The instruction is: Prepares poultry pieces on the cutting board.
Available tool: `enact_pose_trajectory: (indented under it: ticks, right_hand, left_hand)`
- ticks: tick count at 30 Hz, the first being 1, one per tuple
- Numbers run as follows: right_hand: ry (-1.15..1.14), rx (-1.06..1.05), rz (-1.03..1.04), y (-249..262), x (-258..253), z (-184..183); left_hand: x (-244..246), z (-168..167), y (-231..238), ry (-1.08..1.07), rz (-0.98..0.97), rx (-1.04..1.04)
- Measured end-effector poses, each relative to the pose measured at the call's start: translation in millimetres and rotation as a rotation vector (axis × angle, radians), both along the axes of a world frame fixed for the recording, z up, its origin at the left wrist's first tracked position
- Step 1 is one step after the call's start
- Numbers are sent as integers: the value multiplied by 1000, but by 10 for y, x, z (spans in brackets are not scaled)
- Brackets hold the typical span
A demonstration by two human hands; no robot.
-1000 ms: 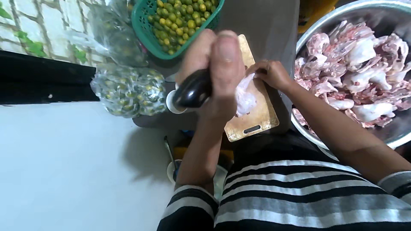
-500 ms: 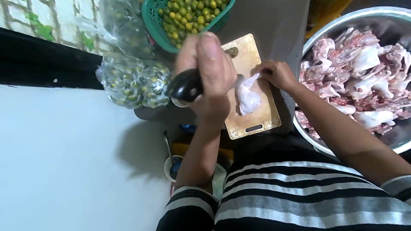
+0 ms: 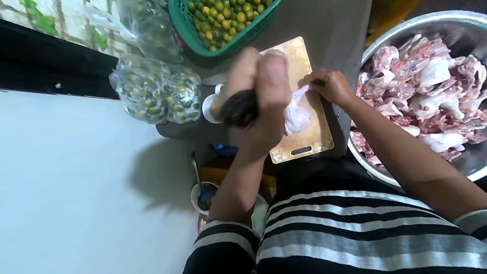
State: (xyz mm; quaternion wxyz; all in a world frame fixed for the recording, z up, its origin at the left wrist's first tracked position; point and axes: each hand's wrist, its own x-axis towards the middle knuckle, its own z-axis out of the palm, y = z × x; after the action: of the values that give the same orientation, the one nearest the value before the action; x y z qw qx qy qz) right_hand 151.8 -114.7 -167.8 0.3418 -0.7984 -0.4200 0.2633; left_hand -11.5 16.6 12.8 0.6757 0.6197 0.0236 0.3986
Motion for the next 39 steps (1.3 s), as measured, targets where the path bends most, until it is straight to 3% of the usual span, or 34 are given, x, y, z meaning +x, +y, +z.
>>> enact_pose_trajectory:
  ticks: [2,4,7,10,14,18,23,27,30,35,39]
  right_hand:
    - [-7,0,2,-6,-3,-15]
    - [-15,-5,3,17,-2,-1]
    - [-22,-30,0,-18,-11,-2]
    - [-24,-69,-10,34,-30,45]
    - [-102,-151,-89,48,-361,336]
    - [43,-275,-104,-62,-841,329]
    - [234,-395,-38,-30,-740,172]
    - [112,-496,67,38,-788,261]
    - [79,-455,63,54,-868,209]
    - [236,-214,-10,-61,-760,97]
    - [246,-189,-64,-147,-759,94]
  left_hand:
    - [65,-487,-37,114,13,-61]
    - [113,-734,-48,143,27,-125]
    - [43,-592,-93,130,19,-99]
    - [-106,-137,3,8,47,-31]
    - [-247,156,81,-160,156,-35]
    - [-471,37,13,-144,198,-115]
    - [-614,-157,-115,-96,229,-161]
    - [-697,-272,-187,-46,285,-137]
    - [-790,-322,-250,-35,297,-173]
    - [-866,-290,-357,-41,281,-162]
    - [-831,-198,-434,-116,293,-154]
